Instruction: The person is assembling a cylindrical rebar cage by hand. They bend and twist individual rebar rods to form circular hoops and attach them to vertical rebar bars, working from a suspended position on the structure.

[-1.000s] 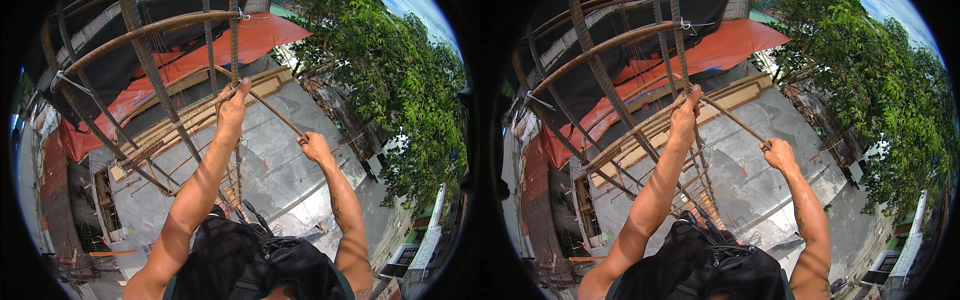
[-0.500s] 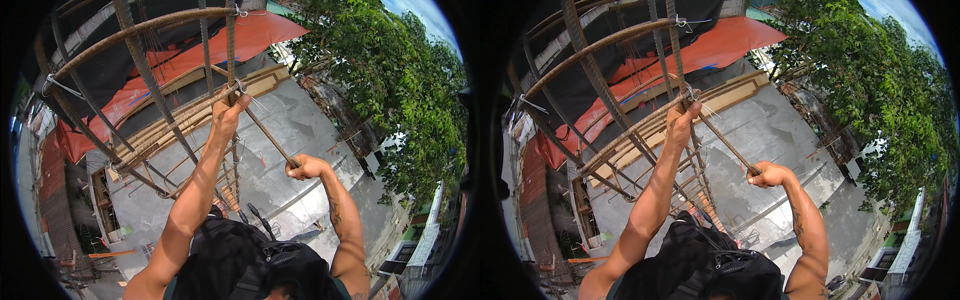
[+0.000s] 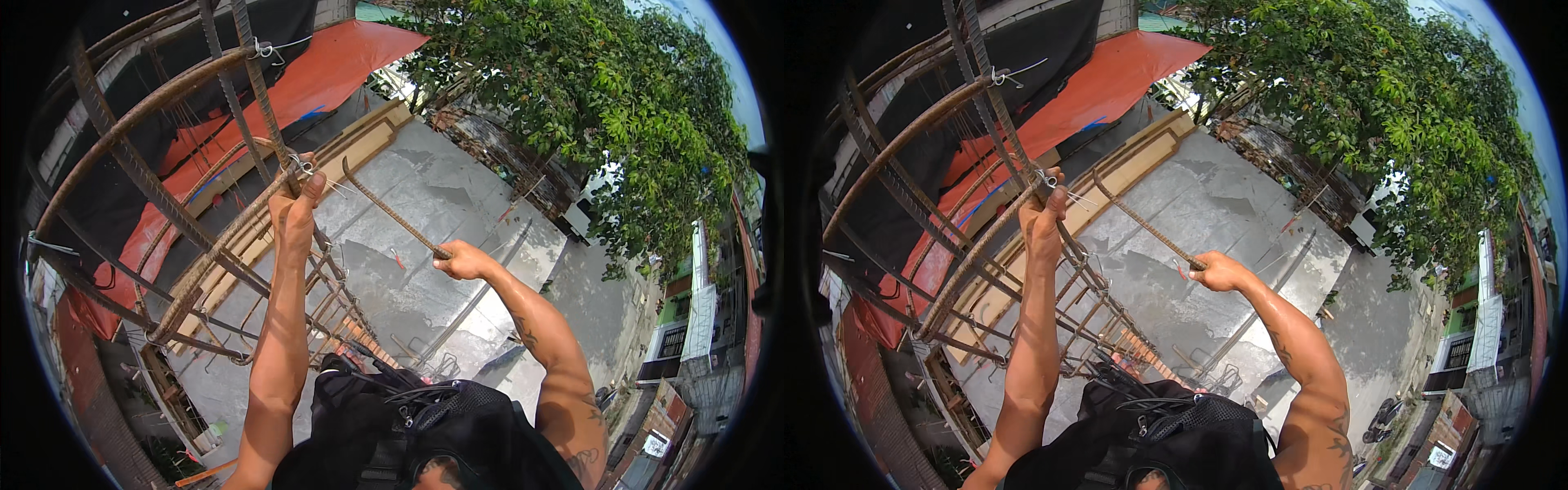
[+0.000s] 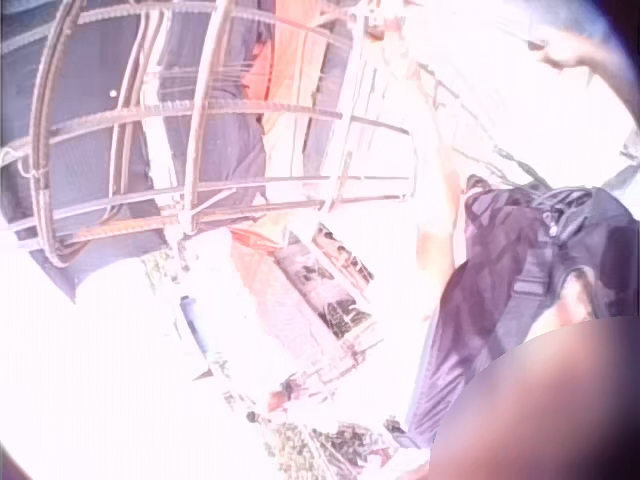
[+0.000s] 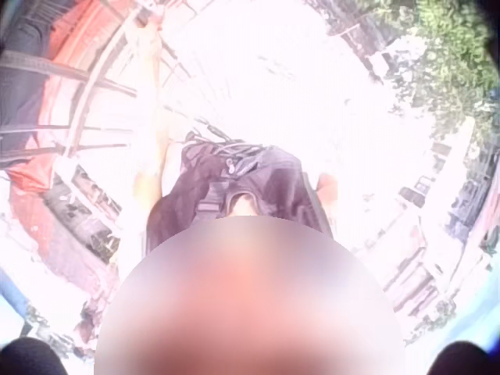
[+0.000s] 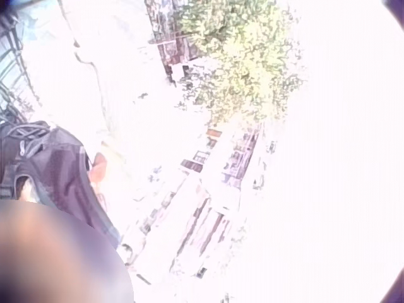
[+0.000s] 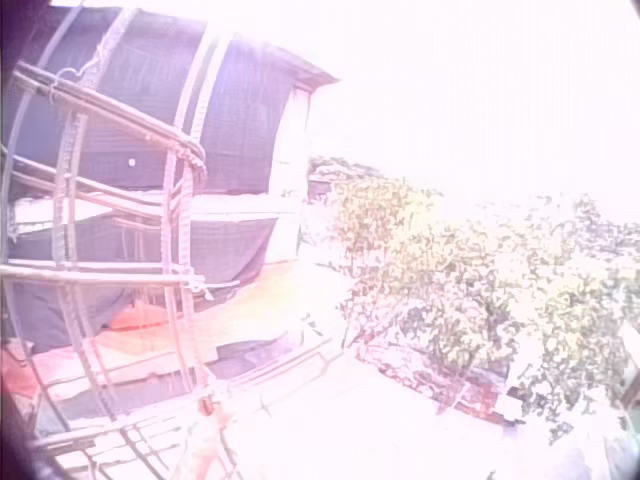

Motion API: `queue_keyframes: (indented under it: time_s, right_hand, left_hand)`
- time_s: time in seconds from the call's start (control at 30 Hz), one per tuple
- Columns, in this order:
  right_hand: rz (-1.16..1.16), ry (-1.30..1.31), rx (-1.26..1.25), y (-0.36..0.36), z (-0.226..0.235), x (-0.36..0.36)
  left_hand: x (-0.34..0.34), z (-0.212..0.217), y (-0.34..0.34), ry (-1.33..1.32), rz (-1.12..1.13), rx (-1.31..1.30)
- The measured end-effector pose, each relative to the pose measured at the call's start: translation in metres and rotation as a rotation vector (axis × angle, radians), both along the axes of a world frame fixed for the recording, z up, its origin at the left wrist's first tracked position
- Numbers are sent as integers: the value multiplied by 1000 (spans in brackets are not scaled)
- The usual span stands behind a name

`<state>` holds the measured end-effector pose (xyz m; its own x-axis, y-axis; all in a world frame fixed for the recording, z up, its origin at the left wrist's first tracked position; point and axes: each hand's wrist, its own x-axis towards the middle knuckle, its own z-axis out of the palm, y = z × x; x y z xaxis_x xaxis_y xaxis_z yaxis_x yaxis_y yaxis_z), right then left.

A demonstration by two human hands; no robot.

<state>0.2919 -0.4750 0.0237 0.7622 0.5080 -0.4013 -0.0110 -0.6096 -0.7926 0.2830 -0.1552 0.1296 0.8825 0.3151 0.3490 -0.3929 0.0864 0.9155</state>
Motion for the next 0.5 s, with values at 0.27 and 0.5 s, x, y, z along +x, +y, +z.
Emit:
queue_keyframes:
  time_s: [0.27, 0.5]
  right_hand:
    - [-426, 273, 230, -14, -111, -76]
    - [-227, 491, 523, 48, -109, -111]
  left_hand:
    - [5, -3, -25, 189, 458, 611]
    - [51, -39, 2, -94, 878, 954]
